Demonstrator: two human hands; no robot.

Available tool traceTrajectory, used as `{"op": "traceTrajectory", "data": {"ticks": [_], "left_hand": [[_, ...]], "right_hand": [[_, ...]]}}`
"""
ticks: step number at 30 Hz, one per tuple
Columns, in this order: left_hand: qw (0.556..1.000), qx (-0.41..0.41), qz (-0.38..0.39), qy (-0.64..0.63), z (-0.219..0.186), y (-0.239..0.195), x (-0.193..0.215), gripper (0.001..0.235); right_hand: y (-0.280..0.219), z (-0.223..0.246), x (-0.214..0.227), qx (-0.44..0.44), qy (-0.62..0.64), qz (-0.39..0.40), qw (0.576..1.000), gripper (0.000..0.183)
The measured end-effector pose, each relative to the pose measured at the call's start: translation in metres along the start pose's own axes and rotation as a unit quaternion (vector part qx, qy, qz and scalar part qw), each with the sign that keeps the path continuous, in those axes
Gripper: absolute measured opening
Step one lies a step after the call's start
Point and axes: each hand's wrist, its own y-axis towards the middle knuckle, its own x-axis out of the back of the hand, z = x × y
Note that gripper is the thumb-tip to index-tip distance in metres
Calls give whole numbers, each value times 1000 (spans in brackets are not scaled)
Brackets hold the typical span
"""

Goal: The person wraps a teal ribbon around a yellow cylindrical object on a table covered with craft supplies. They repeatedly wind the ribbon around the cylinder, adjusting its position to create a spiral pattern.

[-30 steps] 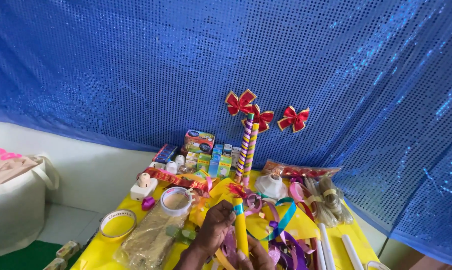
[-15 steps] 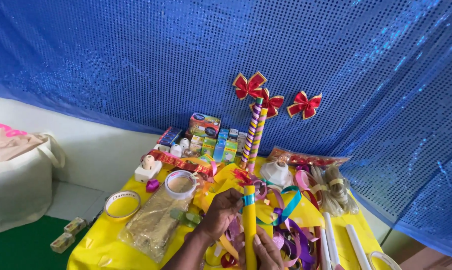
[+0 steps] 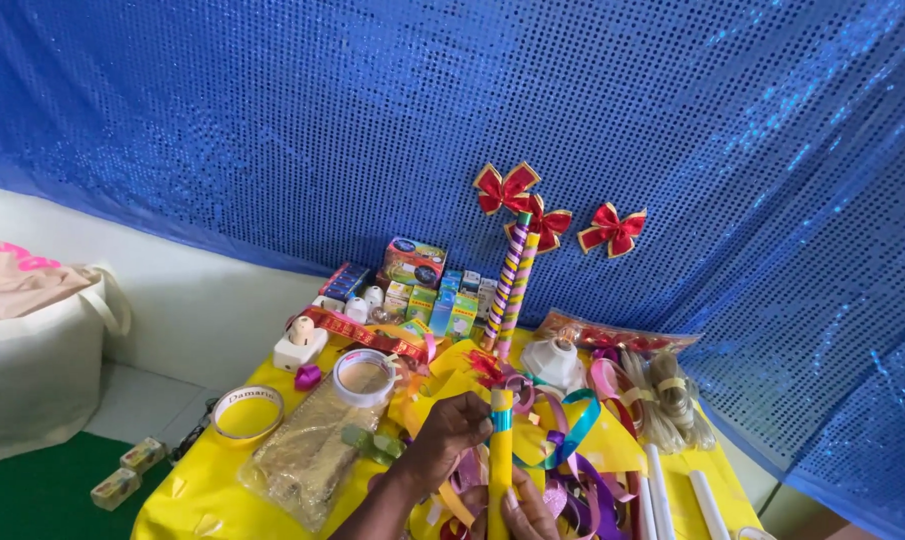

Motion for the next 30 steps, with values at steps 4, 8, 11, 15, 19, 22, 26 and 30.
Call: {"op": "traceTrajectory", "data": {"ticks": [4, 8, 11, 15, 19, 22, 26, 30], "left_hand": [[1000, -5, -17, 6, -8, -2, -6, 13], [999, -26, -21, 26, -8, -2, -8, 16], [999, -10, -8, 36, -12, -3, -11, 17], [1000, -12, 15, 18, -5, -1, -7, 16], [999, -8, 32, -10, -3, -1, -6, 15], [1000, -4, 25, 5, -6, -2, -7, 13], [1000, -11, 26, 13, -3, -1, -6, 14], [999, -20, 27, 20, -1, 1, -4, 12]], "right_hand": [[-2, 10, -9, -13, -29, -43, 999, 38], [-9, 18, -27, -14, -153, -106, 983, 41], [-10, 15, -33, 11, -114, -108, 987, 37], [-3, 7, -23, 46, -105, -114, 987, 40], [-1, 5, -13, 76, -114, -75, 988, 39], [-2, 9, -13, 50, -107, -73, 990, 40], [-4, 8, -13, 68, -96, -72, 990, 41], [-1, 8, -7, 60, -92, -58, 992, 44]]}}
